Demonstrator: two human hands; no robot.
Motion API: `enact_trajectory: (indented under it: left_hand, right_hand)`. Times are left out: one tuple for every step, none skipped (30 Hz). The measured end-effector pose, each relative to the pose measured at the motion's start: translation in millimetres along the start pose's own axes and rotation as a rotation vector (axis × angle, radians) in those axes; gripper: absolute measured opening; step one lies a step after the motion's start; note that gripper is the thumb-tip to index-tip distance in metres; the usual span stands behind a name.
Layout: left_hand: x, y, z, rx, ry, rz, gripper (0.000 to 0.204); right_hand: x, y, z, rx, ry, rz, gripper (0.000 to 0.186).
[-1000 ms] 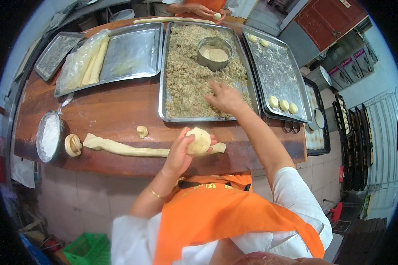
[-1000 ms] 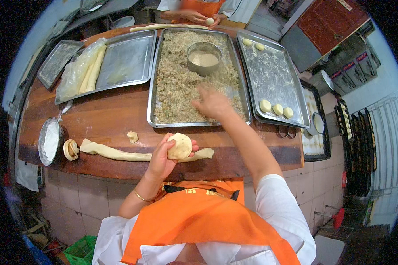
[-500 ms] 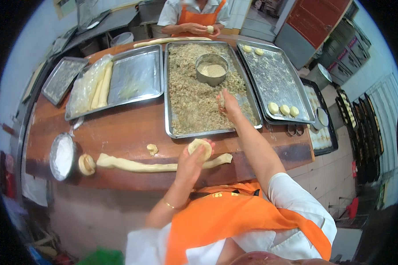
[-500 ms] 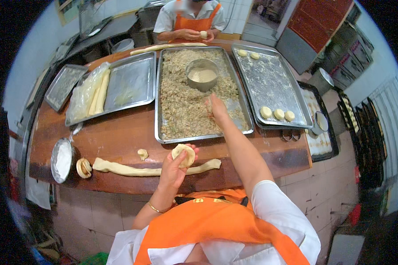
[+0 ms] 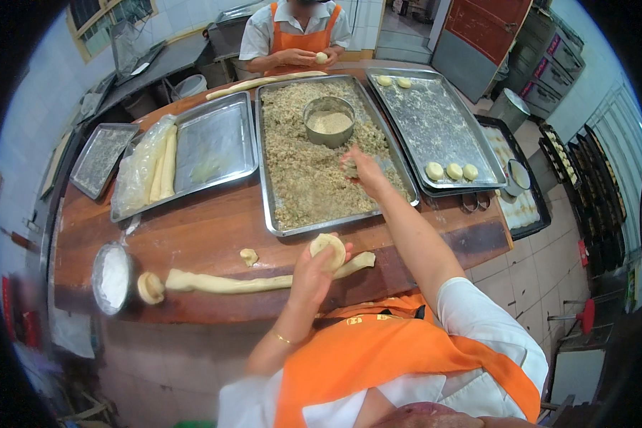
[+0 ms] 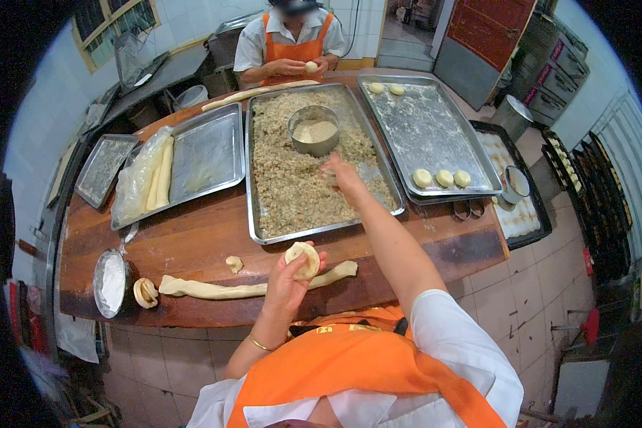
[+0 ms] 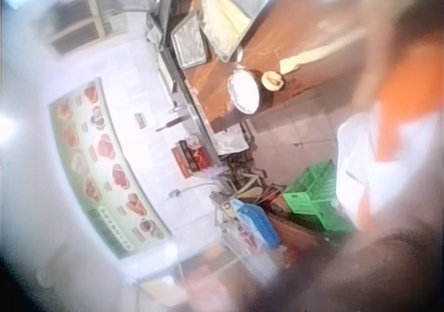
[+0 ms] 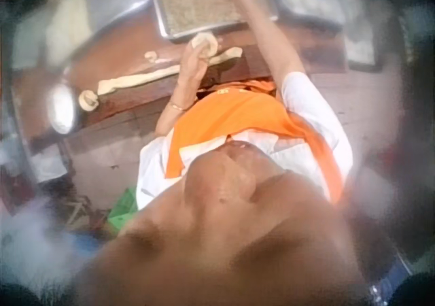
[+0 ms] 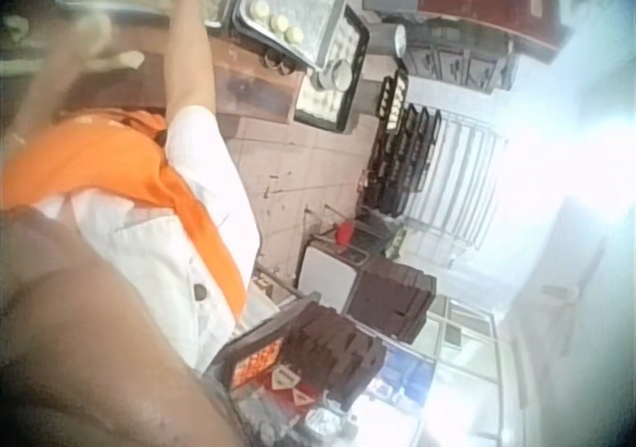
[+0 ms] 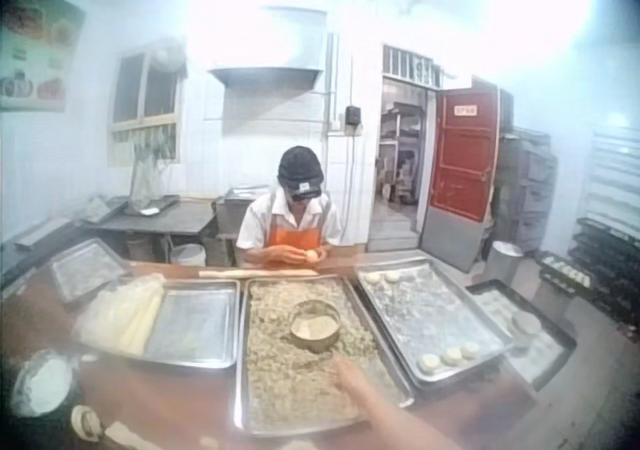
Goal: The person prepares bread rolls by portioning dough, filling it with a crumbly mixture by hand, and shaping it into rolls on a wooden table.
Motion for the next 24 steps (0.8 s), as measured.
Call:
enact_trajectory:
  left_hand:
    - [-1,-1,0,0.004,0.001,-0.007,0.028]
    - [-2,-2,0,0.002,0.004,-0.014,0.028]
    - [-2,-2,1,0.000,0.004,-0.018,0.027]
    - [-3,-2,2,-0.002,0.004,-0.023,0.027]
    - [-3,-3,3,0.002,-0.005,-0.019,0.027]
    - [-3,-6,4,0.003,-0.011,-0.019,0.027]
    - [-3,-7,5,0.005,-0.018,-0.019,0.027]
    - [-4,-9,5,0.010,-0.020,-0.032,0.027]
    - [-4,-10,5,0.014,-0.017,-0.043,0.026]
    - [-5,-12,4,0.019,-0.015,-0.055,0.026]
    - [-5,-15,4,0.013,-0.013,-0.055,0.026]
    - [-4,-17,5,0.008,-0.016,-0.050,0.026]
    - [-3,-18,5,0.003,-0.019,-0.044,0.026]
    - [-3,-18,5,-0.001,-0.019,-0.041,0.026]
    - [-3,-20,5,-0.007,-0.015,-0.042,0.026]
    - [-3,-20,5,-0.012,-0.012,-0.043,0.027]
    - [-2,-20,5,-0.017,-0.007,-0.041,0.027]
    - [-1,-19,4,-0.018,-0.005,-0.038,0.027]
    - [-1,-19,3,-0.020,-0.002,-0.036,0.027]
    - [1,-19,4,-0.027,-0.004,-0.034,0.028]
    - [1,-20,3,-0.032,0.000,-0.038,0.028]
    - [1,-21,3,-0.034,-0.004,-0.040,0.029]
    - [2,-20,2,-0.029,-0.002,-0.047,0.029]
    - [2,-19,3,-0.025,-0.001,-0.052,0.030]
  right_hand:
    - [-2,5,7,0.005,-0.078,0.028,0.044]
    - [-3,7,10,-0.049,-0.130,0.036,0.045]
    - [-2,7,8,-0.105,-0.182,0.041,0.046]
    - [0,7,7,-0.160,-0.233,0.047,0.048]
    - [2,4,4,-0.229,-0.247,0.030,0.046]
    - [5,2,1,-0.298,-0.259,0.018,0.045]
    - [7,0,-1,-0.367,-0.272,0.006,0.044]
    - [10,-4,-9,-0.412,-0.214,0.005,0.043]
    - [11,-6,-11,-0.458,-0.161,0.007,0.042]
    - [11,-6,-12,-0.504,-0.107,0.008,0.041]
    - [11,-5,-16,-0.386,-0.064,0.021,0.041]
    - [12,-6,-19,-0.270,-0.023,0.028,0.040]
    - [13,-7,-21,-0.153,0.018,0.034,0.040]
    - [11,-6,-18,-0.136,-0.040,0.057,0.041]
    - [5,2,-10,-0.120,-0.097,0.087,0.042]
    - [0,6,-3,-0.103,-0.153,0.115,0.044]
    - [0,8,-7,0.183,-0.062,0.189,0.044]
    - [-3,10,-8,0.472,0.030,0.258,0.044]
    - [-7,14,-7,0.760,0.125,0.325,0.045]
    - [-6,11,-8,0.799,0.162,0.266,0.045]
    - [-13,17,3,0.839,0.202,0.215,0.045]
    - [-18,17,7,0.882,0.241,0.154,0.045]
    - [-14,18,4,0.848,0.221,0.187,0.044]
    - [-10,18,1,0.813,0.200,0.217,0.044]
Point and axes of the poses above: each hand's wrist, its own x-axis towards the middle knuckle, its own y-axis out of the palm, z = x × y, the point moved 8 cm from there along x, towards the middle knuckle, and after that the axes turned 11 degrees about -x, right-handed, at the moved point
